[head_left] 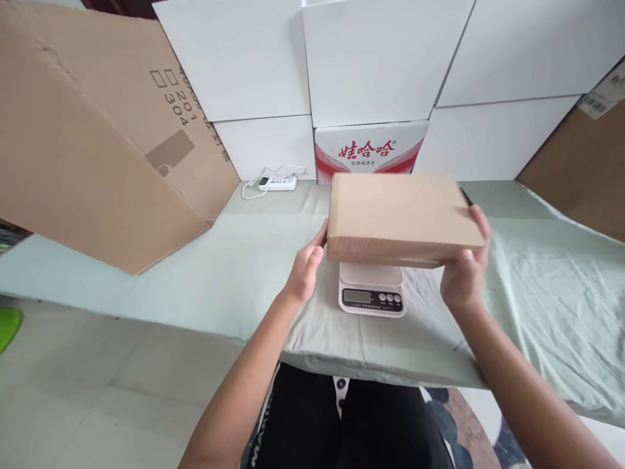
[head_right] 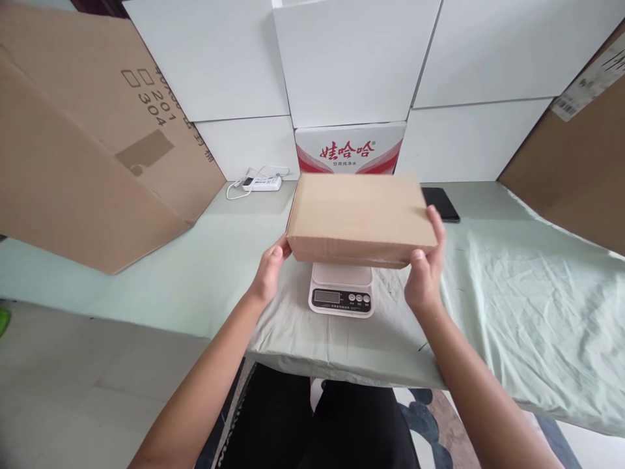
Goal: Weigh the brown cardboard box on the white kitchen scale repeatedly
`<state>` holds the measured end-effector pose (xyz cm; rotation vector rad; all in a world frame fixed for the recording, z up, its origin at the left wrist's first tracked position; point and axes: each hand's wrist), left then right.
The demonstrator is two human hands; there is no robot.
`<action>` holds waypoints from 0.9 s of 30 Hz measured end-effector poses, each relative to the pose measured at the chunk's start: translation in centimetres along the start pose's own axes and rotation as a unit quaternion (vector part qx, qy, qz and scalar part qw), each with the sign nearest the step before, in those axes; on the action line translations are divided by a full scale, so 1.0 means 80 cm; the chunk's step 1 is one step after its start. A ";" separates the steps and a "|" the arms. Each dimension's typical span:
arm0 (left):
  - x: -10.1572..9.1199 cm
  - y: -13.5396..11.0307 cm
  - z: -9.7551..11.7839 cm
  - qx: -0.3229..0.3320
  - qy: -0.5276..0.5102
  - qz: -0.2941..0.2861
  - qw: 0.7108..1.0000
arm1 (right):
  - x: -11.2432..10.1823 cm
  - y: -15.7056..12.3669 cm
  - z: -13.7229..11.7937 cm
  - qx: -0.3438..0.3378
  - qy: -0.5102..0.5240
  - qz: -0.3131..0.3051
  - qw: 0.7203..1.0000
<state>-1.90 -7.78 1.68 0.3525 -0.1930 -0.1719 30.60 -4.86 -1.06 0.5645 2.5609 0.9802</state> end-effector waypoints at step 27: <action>-0.009 0.131 -0.114 -0.099 -0.088 0.104 0.986 | 0.101 0.068 0.134 0.040 0.001 -0.077 0.996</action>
Point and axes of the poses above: each hand's wrist, its own y-axis towards the middle knuckle, its own x-axis out of the palm, z = x × y, and after that the axes turned 9 degrees about -y, right-handed
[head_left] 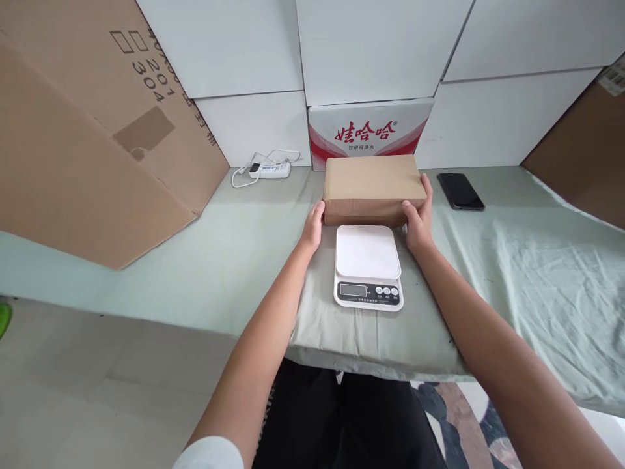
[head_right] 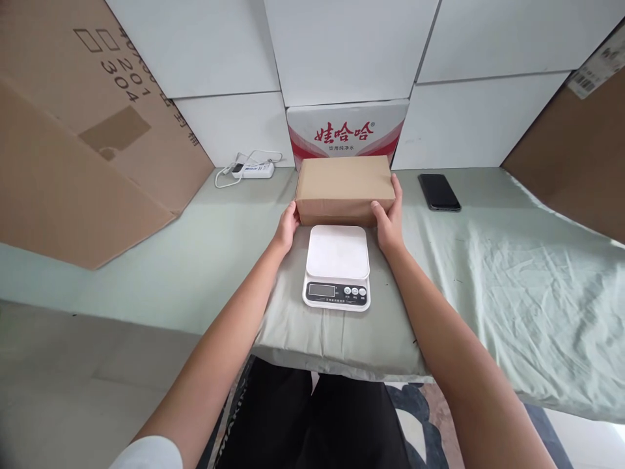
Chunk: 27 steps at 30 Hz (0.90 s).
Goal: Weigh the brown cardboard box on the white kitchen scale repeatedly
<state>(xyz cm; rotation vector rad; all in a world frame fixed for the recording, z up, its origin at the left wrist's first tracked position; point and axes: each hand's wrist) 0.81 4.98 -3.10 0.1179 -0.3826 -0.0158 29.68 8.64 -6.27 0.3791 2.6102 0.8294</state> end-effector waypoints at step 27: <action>-0.011 -0.009 0.008 -0.007 0.011 -0.009 1.000 | 0.000 0.001 -0.004 0.043 0.026 -0.012 0.999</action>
Point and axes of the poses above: each hand's wrist, its own y-axis towards the middle knuckle, its own x-axis out of the palm, z = x × y, and after that the axes turned 9 degrees about -y, right-handed
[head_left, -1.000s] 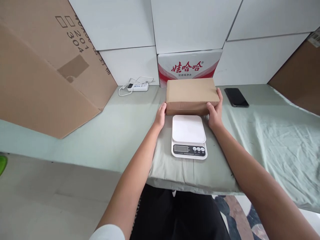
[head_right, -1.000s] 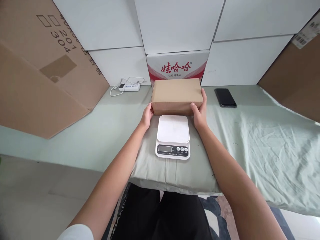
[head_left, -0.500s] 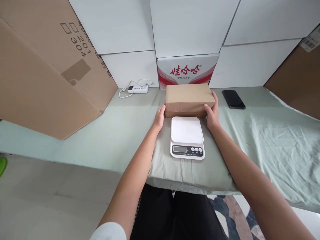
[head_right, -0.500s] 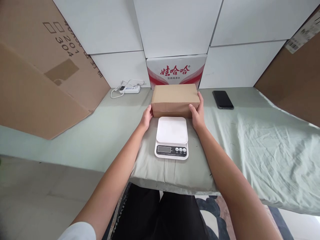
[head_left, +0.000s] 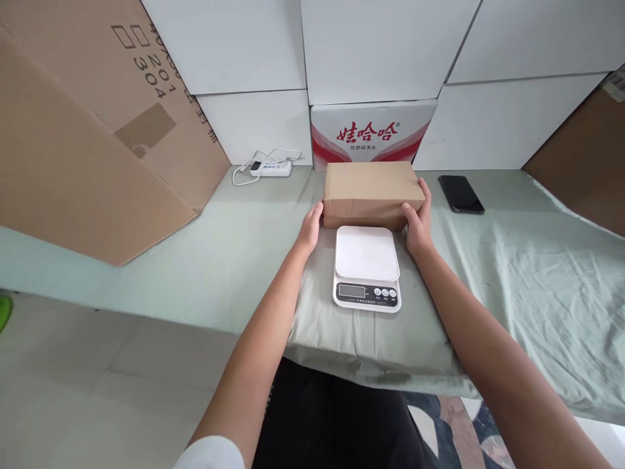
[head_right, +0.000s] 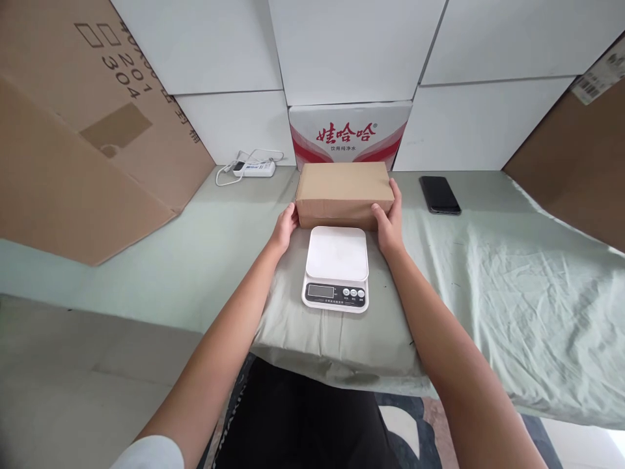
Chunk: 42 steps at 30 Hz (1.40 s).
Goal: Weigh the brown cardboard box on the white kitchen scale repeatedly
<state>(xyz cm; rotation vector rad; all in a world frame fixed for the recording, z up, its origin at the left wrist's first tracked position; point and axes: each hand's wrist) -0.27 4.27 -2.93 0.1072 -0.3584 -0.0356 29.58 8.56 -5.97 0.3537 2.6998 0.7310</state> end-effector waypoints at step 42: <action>0.002 -0.014 0.007 0.015 0.052 0.002 0.999 | -0.006 -0.003 -0.019 -0.002 -0.013 0.001 1.000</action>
Point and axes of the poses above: each hand's wrist, its own y-axis towards the middle knuckle, its own x-axis out of the palm, z = x × y, and after that the axes turned 9 degrees about -y, right-handed
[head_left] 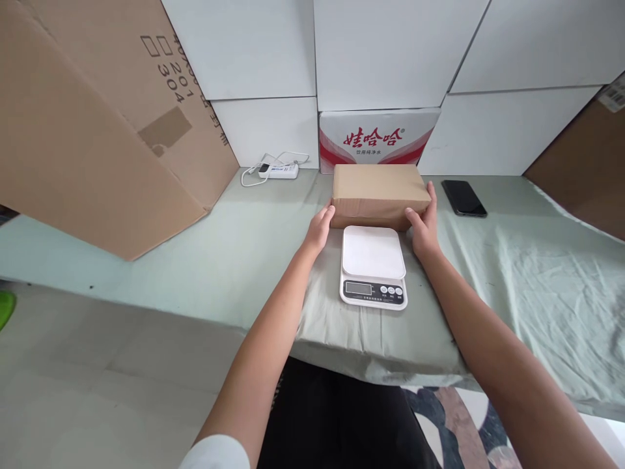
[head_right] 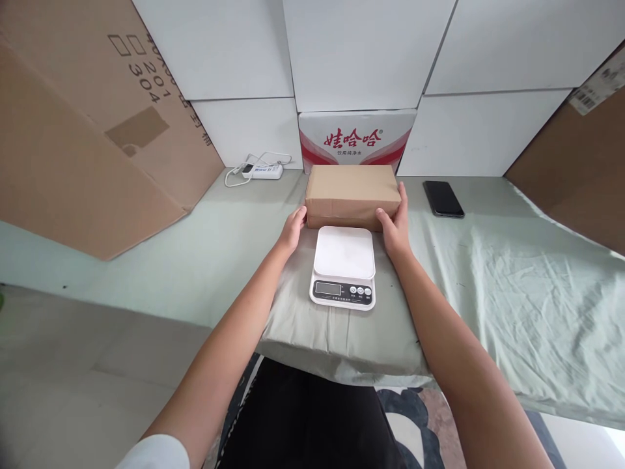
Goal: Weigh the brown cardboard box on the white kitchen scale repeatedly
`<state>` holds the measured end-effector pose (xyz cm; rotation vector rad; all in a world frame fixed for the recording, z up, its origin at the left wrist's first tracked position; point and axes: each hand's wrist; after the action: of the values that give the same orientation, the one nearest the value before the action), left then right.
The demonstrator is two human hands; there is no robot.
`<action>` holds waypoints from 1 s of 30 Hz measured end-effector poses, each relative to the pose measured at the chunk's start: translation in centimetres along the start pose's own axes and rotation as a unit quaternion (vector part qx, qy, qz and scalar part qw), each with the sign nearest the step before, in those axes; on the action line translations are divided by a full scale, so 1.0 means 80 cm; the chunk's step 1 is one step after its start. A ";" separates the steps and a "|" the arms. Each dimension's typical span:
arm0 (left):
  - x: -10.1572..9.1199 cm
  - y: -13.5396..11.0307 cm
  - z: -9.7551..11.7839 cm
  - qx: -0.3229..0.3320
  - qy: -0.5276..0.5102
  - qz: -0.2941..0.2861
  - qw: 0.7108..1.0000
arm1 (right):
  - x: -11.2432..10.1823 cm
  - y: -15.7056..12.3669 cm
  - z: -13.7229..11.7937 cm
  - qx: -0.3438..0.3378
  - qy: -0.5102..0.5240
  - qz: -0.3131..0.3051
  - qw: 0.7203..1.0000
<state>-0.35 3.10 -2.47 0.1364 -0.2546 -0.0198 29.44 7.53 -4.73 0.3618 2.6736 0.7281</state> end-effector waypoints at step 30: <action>0.005 -0.167 0.024 0.106 0.036 -0.037 0.993 | -0.074 -0.136 -0.072 -0.059 -0.049 0.025 0.997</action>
<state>-0.45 -10.42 -2.36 0.3573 -0.1798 -0.0606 30.90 -6.04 -4.29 0.4244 2.5255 0.8563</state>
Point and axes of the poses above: each hand's wrist, its own y-axis towards the middle knuckle, its own x-axis out of the palm, z = x × y, and after that the axes turned 9 degrees about -y, right-handed
